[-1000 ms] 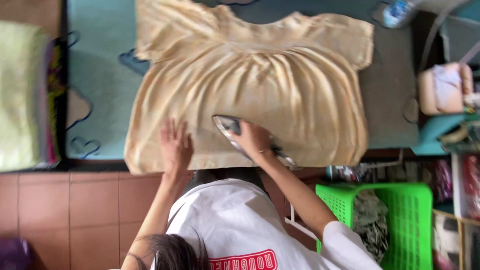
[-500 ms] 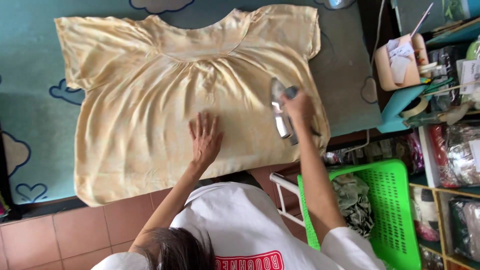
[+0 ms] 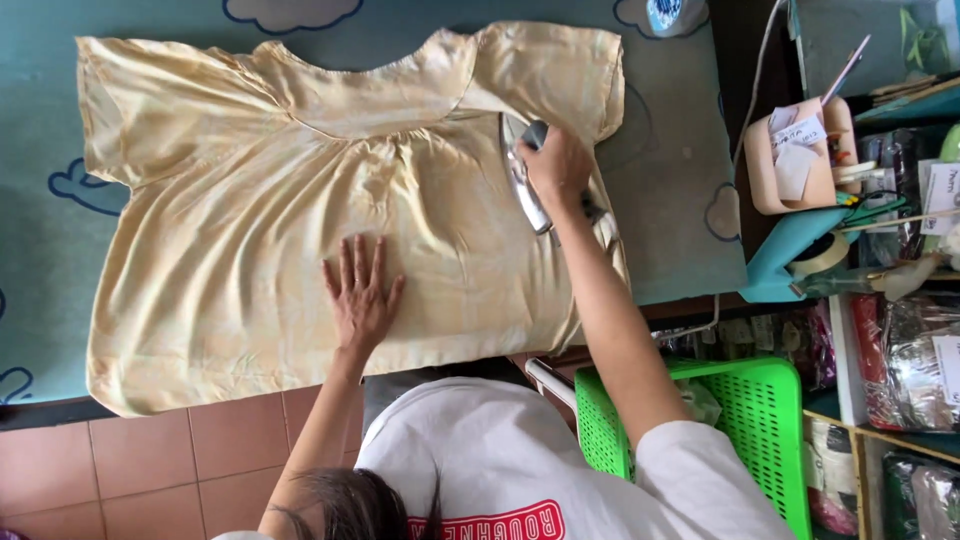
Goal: The person irons a yellow garment thoroughly on an ironing board and then folds it into a neat rectangle using a clipboard as a folding template.
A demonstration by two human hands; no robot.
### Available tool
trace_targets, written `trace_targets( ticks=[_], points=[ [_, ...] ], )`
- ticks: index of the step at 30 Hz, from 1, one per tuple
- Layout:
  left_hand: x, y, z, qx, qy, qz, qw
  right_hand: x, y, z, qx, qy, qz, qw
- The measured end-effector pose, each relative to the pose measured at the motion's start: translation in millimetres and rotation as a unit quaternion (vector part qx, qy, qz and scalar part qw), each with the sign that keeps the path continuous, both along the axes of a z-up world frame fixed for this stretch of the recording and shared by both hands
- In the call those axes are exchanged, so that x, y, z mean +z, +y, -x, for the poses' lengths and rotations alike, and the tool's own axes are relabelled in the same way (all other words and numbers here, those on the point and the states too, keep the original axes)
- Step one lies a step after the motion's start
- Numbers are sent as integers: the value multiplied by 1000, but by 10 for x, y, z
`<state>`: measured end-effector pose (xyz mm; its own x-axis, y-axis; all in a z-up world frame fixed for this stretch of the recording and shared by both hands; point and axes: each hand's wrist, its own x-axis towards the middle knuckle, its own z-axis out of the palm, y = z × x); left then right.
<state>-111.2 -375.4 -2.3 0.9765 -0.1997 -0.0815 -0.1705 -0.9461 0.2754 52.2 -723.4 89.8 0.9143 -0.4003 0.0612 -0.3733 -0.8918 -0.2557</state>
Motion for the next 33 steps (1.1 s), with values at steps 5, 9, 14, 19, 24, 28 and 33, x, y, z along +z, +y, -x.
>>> trace_targets(
  ticks=[5, 9, 14, 19, 24, 28, 33],
  points=[
    [85, -1, 6, 8, -13, -6, 1000, -78, 266, 570, 28, 37, -32, 998],
    [23, 37, 28, 4, -9, 12, 1000, 2, 658, 1664, 90, 89, -39, 991],
    [9, 3, 28, 4, -35, 30, 999, 244, -120, 1749, -49, 142, -81, 985],
    [-239, -386, -401, 21, -170, 34, 985, 157, -782, 1552, -201, 120, -72, 969],
    [-126, -1931, -1416, -220, -239, 192, 926, 224, -262, 1547, -127, 93, -98, 983],
    [-371, -3415, -1909, -378, -222, 154, 886, -171, 297, 1893, -35, 128, -54, 990],
    [-1330, -4437, -2363, -500, -123, -18, 857, 114, 483, 2007, -2, 178, -77, 981]
  ],
)
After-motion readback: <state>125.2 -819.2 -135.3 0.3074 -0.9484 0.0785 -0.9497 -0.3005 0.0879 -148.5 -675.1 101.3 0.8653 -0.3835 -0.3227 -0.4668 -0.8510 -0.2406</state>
